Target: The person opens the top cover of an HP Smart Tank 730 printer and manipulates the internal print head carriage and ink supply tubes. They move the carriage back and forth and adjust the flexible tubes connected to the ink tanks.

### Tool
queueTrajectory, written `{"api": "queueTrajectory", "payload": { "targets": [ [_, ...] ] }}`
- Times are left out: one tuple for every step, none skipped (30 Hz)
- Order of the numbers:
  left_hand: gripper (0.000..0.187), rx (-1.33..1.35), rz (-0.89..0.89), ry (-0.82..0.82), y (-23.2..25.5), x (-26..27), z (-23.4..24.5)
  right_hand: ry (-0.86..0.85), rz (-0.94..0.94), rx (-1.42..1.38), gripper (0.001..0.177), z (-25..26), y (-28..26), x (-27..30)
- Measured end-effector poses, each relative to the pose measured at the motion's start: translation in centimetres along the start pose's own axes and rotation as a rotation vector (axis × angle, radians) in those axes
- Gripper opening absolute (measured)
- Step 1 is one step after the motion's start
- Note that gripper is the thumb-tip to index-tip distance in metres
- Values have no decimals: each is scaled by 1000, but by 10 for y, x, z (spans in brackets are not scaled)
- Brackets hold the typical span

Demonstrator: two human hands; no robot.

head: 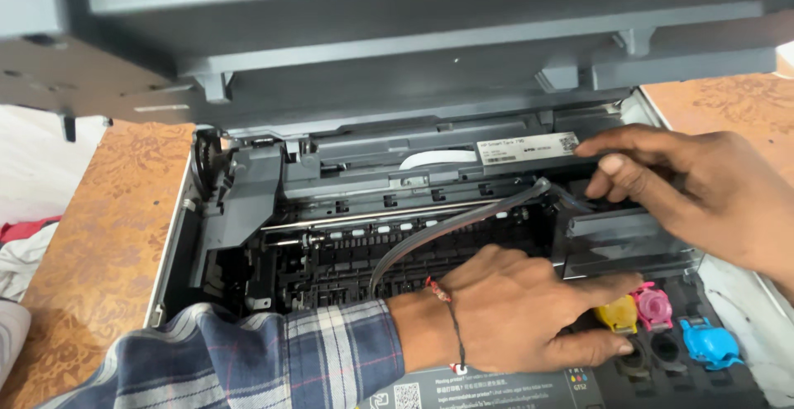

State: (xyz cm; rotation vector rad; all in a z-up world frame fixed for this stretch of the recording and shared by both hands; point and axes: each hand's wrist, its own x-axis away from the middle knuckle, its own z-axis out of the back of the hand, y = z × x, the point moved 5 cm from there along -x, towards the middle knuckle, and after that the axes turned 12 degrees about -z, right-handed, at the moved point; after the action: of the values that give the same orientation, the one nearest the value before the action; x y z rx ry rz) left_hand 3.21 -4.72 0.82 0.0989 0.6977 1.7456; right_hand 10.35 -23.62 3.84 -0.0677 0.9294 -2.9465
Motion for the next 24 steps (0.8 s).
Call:
{"api": "queueTrajectory", "payload": {
  "targets": [
    [67,5,6,-6,1,-1,3,-1,-19,11,35,2,-1,0],
    [70,10,13,-12,2,-2,5,-2,-39,21,35,3,-3,0],
    [69,24,6,18,4,-2,8,-7,-61,32,35,3,-3,1],
    [67,39,0,49,4,-2,10,-2,-77,42,35,3,-3,1],
    [67,55,-6,78,5,-2,12,3,-95,52,34,3,-3,1],
    [65,47,22,53,4,-2,11,7,-113,62,34,3,-2,1],
    [63,39,49,27,3,-2,9,7,-75,41,34,3,-3,0],
    [62,31,77,2,1,-2,8,6,-37,21,34,3,-4,0],
    [55,19,64,27,2,-1,8,3,1,-1,34,1,-4,0],
    [49,7,51,52,2,-1,7,7,-5,17,34,0,-3,0],
    [44,-11,39,77,3,-1,8,13,-8,32,35,-1,-2,-1],
    [39,-11,40,69,3,-1,8,20,-11,48,35,-1,-1,-2],
    [35,-10,39,65,3,-1,7,17,-19,47,35,-1,0,-2],
    [31,-8,39,61,2,-1,7,14,-26,46,34,-1,0,-2],
    [30,13,26,78,2,-1,7,13,-31,48,34,0,0,-2],
    [29,35,12,94,2,-1,7,13,-29,44,35,-1,0,-1],
    [30,55,2,114,1,0,8,12,-22,41,35,-2,-1,0],
    [30,39,-5,131,2,1,8,12,-16,37,35,-2,-2,-1],
    [32,26,-13,144,2,1,8,6,-26,32,35,-2,-2,-1],
    [33,13,-21,157,3,2,7,0,-36,26,35,-2,-1,-1],
    [34,30,-26,159,2,2,5,-6,-49,20,35,-3,1,-1],
    [35,46,-32,162,2,2,4,-3,-53,28,35,-3,2,0],
    [37,59,-39,165,2,2,4,2,-55,36,36,-3,2,0],
    [37,64,-36,160,1,2,3,7,-57,44,36,-2,2,-1]
  ]
}}
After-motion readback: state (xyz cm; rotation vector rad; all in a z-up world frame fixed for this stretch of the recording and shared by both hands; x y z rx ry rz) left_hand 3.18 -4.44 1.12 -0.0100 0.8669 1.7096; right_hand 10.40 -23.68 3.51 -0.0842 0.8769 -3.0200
